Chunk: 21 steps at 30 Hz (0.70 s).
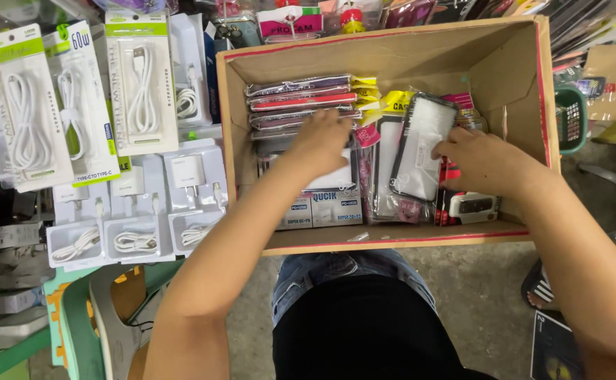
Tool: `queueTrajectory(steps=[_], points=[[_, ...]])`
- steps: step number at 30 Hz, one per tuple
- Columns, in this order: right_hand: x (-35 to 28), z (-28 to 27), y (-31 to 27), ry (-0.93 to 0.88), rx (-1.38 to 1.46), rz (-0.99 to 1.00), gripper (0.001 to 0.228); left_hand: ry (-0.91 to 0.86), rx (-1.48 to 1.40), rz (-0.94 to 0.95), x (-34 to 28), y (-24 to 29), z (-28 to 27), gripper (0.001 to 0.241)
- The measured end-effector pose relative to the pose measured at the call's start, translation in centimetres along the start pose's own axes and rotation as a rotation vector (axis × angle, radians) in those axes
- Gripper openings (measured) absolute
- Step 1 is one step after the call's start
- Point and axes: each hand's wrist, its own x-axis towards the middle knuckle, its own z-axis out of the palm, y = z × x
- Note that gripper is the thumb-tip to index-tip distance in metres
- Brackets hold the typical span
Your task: The person takes charger boxes from a cardboard box, opens each box, places a charging adapter and coiled USB cable into the plastic blister insert, closes the box, and sets the finished box on the table with other packaged chargers. They repeat this packing process for several charger boxes one at a time.
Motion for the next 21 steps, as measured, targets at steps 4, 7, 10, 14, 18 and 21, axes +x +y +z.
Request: queueTrajectory(steps=[4, 7, 10, 14, 18, 21], points=[[-0.1, 0.8, 2.4, -0.02, -0.071, -0.08, 0.074, 0.06, 0.001, 0.099, 1.4, 3.0, 2.6, 0.064], [-0.3, 1.1, 3.0, 0.087, 0.036, -0.143, 0.064, -0.005, -0.103, 0.204, 2.9, 5.1, 3.5, 0.058], [-0.8, -1.1, 1.7, 0.03, 0.138, -0.016, 0.05, -0.162, -0.189, 0.143, 5.4, 5.8, 5.9, 0.054], [-0.9, -4.0, 0.5, 0.247, 0.373, -0.02, 0.044, -0.197, -0.467, -0.085, 8.2, 5.8, 7.9, 0.048], [0.4, -4.6, 0.3, 0.431, 0.544, -0.074, 0.04, -0.145, -0.486, -0.075, 10.6, 4.3, 11.9, 0.034], [1.9, -4.2, 0.4, 0.409, 0.451, -0.054, 0.043, -0.098, -0.455, -0.01, 8.7, 3.0, 10.5, 0.031]])
